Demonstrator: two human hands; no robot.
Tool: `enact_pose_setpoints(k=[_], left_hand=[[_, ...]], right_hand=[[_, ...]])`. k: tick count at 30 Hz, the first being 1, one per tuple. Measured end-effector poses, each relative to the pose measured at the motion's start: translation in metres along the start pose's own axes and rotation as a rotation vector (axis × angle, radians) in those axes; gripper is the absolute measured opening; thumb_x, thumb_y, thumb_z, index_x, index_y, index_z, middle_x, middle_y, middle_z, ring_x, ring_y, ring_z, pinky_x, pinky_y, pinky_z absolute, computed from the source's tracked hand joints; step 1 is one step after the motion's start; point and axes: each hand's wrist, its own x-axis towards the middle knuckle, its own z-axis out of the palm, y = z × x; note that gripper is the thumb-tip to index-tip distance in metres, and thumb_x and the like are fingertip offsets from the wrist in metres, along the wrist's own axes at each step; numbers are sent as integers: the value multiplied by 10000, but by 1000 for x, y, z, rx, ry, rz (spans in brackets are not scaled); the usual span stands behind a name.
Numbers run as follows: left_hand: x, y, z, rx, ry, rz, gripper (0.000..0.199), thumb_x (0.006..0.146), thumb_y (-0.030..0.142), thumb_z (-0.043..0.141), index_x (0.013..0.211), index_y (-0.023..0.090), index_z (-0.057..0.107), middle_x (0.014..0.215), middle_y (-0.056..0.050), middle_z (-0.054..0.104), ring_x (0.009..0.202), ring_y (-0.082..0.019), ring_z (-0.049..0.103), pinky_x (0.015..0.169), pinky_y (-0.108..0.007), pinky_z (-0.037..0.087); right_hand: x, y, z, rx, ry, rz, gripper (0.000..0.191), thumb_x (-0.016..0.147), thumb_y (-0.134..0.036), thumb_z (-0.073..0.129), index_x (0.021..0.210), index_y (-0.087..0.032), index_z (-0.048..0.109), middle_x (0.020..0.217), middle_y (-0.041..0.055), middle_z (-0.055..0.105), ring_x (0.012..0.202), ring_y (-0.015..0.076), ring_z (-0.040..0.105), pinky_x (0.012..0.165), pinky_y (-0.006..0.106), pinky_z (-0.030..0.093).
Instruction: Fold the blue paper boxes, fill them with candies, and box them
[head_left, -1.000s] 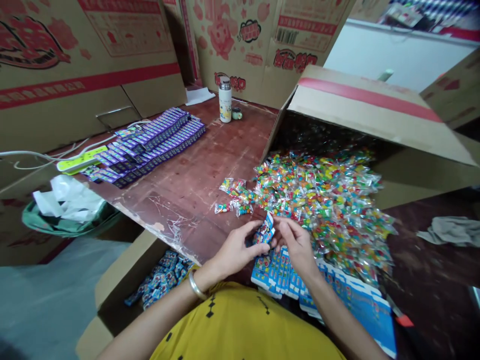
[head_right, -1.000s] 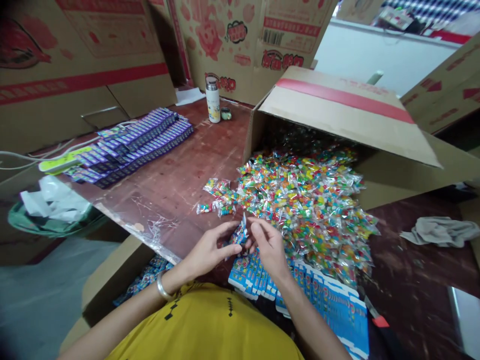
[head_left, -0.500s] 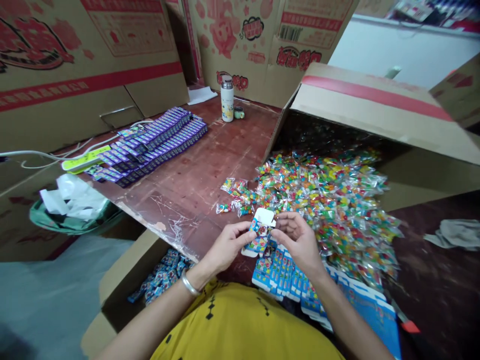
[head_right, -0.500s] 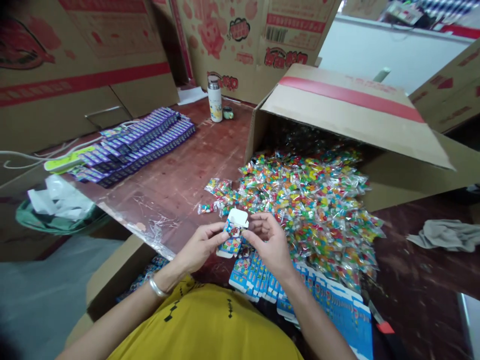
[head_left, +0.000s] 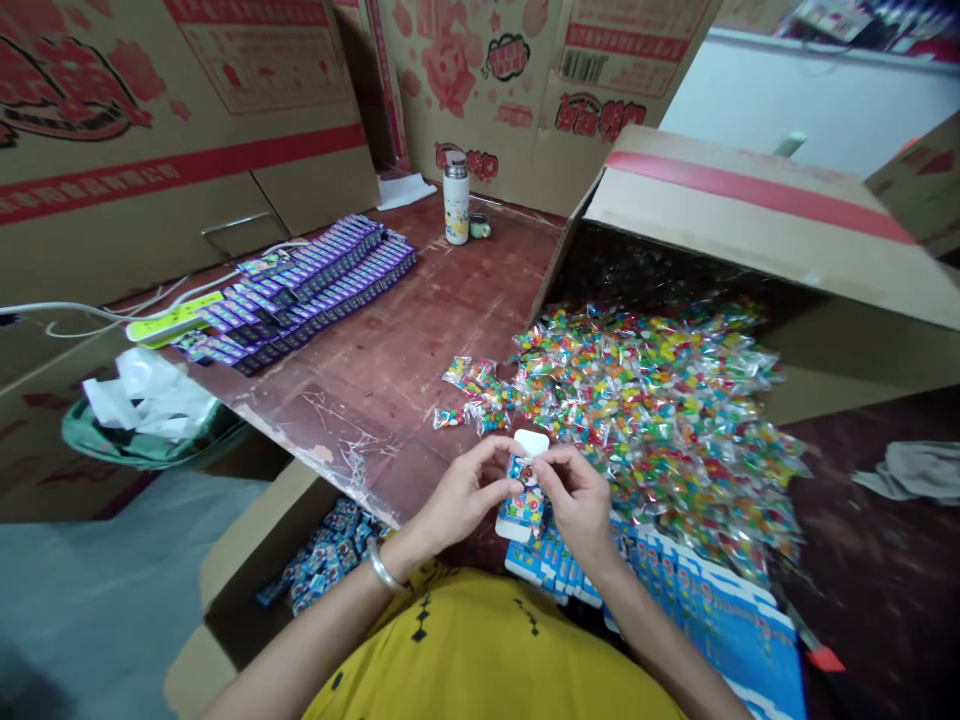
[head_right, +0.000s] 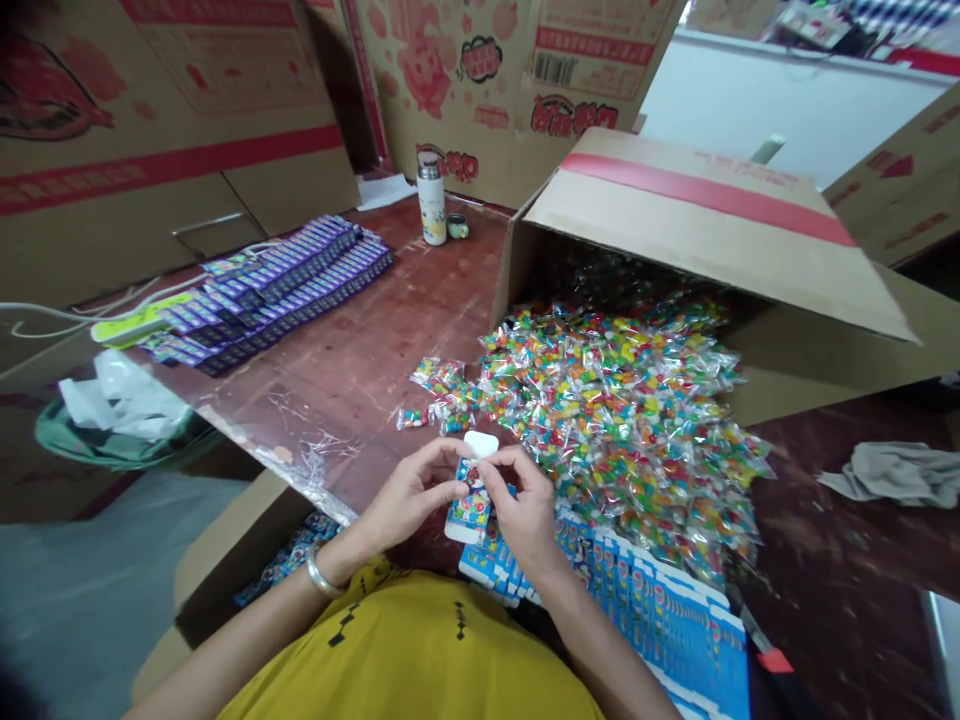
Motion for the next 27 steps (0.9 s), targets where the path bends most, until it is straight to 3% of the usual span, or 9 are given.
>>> enact_pose_setpoints(k=[4, 8, 11, 15, 20, 23, 27], left_hand=[[1, -3, 3, -144, 28, 24, 273, 790, 189, 673, 1025, 188, 534, 981, -31, 606, 906, -160, 571, 784, -255, 451], [0, -7, 7, -276, 98, -9, 358, 768, 193, 703, 1027, 220, 457, 958, -10, 608, 801, -128, 590, 690, -225, 460], [-3, -6, 5, -188, 101, -43, 382, 768, 163, 694, 1055, 223, 449, 971, -15, 611, 777, -116, 590, 667, -213, 452], [-6, -1, -1, -11, 91, -19, 379, 792, 129, 648, 1111, 221, 467, 1028, -37, 626, 887, -149, 605, 733, -240, 465], [-8, 5, -3, 63, 7, 3, 445, 797, 135, 639, 1202, 229, 481, 1076, -57, 636, 973, -190, 605, 782, -281, 484], [-9, 3, -3, 72, 20, 11, 468, 804, 143, 631, 1245, 226, 499, 1097, -64, 635, 996, -199, 597, 836, -308, 478], [-10, -2, -3, 24, 61, -7, 420, 810, 172, 635, 1220, 212, 555, 1130, -69, 640, 1023, -207, 590, 886, -320, 463]], right_hand=[[6, -5, 1, 96, -30, -5, 60, 840, -249, 641, 806, -207, 615, 1010, 51, 609, 930, 198, 604, 796, 313, 481], [12, -11, 2, 252, -47, 56, 156, 816, -236, 678, 913, -235, 556, 874, 12, 635, 835, 177, 618, 774, 311, 491], [18, -13, -2, 261, -154, 97, 149, 804, -265, 697, 778, -211, 561, 784, -3, 606, 738, 151, 582, 695, 272, 470], [26, -14, -9, 211, -279, 226, 163, 757, -280, 746, 819, -194, 623, 820, 13, 623, 740, 156, 576, 673, 269, 457], [34, -15, -16, 179, -327, 269, 169, 786, -308, 714, 719, -175, 634, 743, 5, 615, 685, 143, 559, 634, 259, 430], [33, -18, -15, 135, -327, 212, 184, 808, -309, 688, 697, -180, 621, 753, 10, 621, 692, 149, 564, 638, 267, 433], [22, -21, -12, -22, -271, -16, 151, 862, -261, 616, 727, -197, 629, 832, 33, 634, 792, 179, 596, 724, 303, 454]])
